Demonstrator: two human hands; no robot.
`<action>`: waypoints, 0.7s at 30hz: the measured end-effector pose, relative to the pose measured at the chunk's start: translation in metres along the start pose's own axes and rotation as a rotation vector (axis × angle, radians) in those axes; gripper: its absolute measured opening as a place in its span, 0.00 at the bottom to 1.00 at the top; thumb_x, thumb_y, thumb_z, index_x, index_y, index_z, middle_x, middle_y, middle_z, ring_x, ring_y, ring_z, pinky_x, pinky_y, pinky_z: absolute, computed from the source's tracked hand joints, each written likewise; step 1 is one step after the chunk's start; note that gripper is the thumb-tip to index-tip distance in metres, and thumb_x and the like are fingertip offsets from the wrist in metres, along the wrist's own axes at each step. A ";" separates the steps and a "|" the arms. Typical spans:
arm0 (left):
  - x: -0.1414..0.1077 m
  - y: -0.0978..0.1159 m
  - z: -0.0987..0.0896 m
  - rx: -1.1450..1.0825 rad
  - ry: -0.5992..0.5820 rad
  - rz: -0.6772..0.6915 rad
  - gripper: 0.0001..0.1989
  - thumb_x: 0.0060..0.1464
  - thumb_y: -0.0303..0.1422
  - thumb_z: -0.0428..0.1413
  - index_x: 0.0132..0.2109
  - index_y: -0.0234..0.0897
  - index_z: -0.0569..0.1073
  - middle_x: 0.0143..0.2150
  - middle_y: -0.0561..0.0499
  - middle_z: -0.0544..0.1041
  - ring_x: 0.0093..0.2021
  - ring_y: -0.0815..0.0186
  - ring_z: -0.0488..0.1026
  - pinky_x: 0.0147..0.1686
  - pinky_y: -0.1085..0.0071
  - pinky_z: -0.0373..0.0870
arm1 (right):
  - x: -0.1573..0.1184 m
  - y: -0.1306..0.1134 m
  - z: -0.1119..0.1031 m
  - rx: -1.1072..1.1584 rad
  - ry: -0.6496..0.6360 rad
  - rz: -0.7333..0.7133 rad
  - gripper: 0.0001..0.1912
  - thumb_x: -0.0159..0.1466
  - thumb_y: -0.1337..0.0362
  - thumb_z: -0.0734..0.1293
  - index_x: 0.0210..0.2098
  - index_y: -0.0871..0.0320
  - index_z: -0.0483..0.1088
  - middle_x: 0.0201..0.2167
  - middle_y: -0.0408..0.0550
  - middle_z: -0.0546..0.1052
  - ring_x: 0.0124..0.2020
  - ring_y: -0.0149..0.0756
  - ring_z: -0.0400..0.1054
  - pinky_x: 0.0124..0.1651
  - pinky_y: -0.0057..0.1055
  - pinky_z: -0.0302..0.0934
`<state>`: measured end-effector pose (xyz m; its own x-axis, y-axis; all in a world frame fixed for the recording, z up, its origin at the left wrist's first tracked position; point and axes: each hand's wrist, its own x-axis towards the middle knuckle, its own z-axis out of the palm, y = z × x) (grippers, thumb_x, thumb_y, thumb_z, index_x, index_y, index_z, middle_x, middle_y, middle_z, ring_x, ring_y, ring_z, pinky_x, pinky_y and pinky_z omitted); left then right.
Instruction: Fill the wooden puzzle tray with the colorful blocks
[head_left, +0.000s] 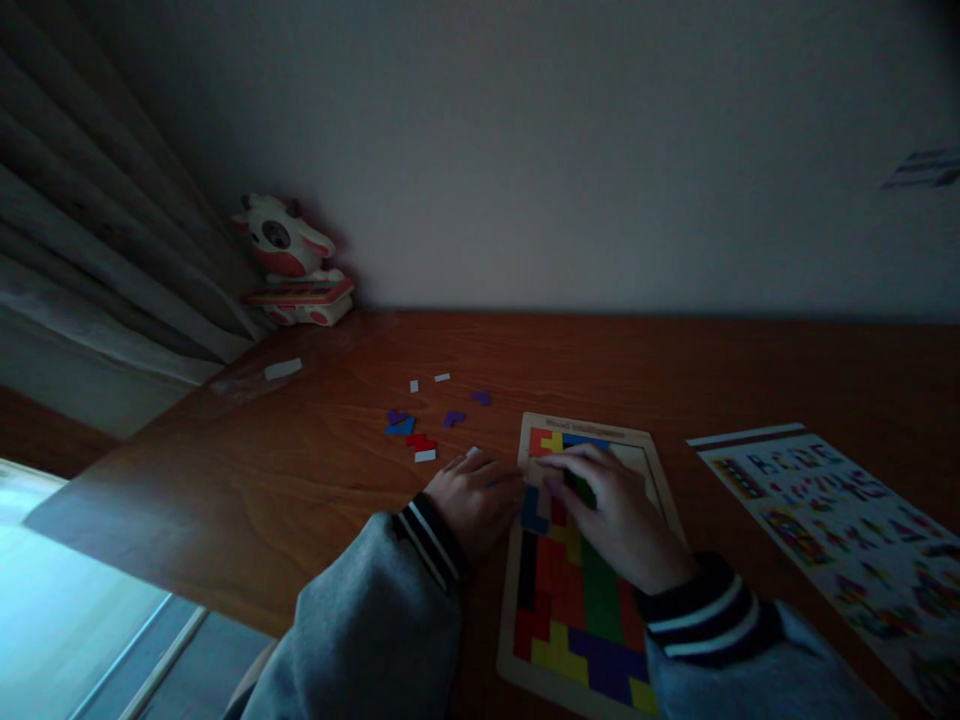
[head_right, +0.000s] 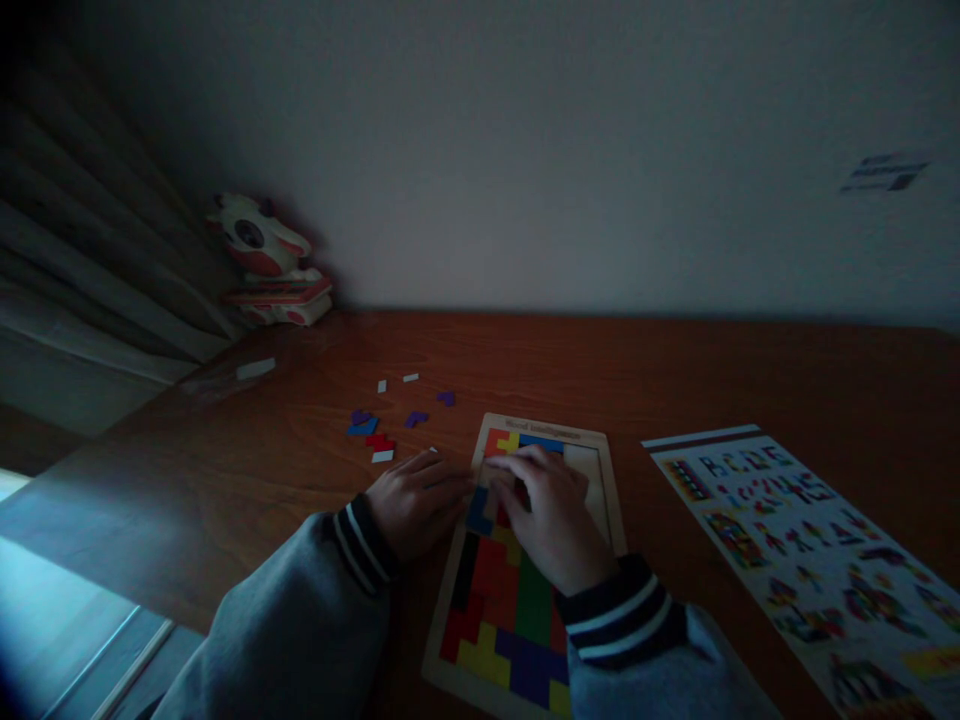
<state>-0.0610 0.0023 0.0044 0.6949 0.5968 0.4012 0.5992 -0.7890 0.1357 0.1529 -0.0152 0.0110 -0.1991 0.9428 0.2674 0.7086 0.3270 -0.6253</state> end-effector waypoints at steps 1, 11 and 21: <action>-0.001 0.000 0.000 -0.015 0.015 0.040 0.10 0.63 0.33 0.52 0.44 0.39 0.78 0.49 0.48 0.80 0.45 0.59 0.74 0.44 0.60 0.75 | 0.001 0.003 -0.002 0.027 0.057 -0.011 0.10 0.66 0.65 0.65 0.45 0.51 0.75 0.43 0.48 0.78 0.47 0.44 0.72 0.52 0.47 0.63; -0.001 0.011 -0.013 -0.103 -0.082 0.121 0.13 0.60 0.34 0.53 0.48 0.39 0.78 0.53 0.46 0.79 0.51 0.55 0.72 0.48 0.54 0.72 | 0.004 0.014 -0.026 0.101 0.265 -0.005 0.11 0.68 0.57 0.61 0.43 0.52 0.73 0.41 0.48 0.78 0.45 0.41 0.72 0.50 0.42 0.64; 0.000 0.004 -0.013 -0.090 0.004 0.106 0.11 0.62 0.33 0.52 0.43 0.39 0.79 0.45 0.47 0.81 0.44 0.60 0.74 0.46 0.61 0.74 | 0.000 0.014 -0.034 0.058 0.304 -0.004 0.11 0.68 0.56 0.62 0.42 0.53 0.74 0.41 0.48 0.78 0.44 0.40 0.72 0.49 0.40 0.65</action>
<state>-0.0636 -0.0029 0.0163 0.7507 0.5086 0.4217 0.4840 -0.8578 0.1730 0.1860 -0.0124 0.0270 0.0156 0.8816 0.4718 0.6666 0.3425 -0.6621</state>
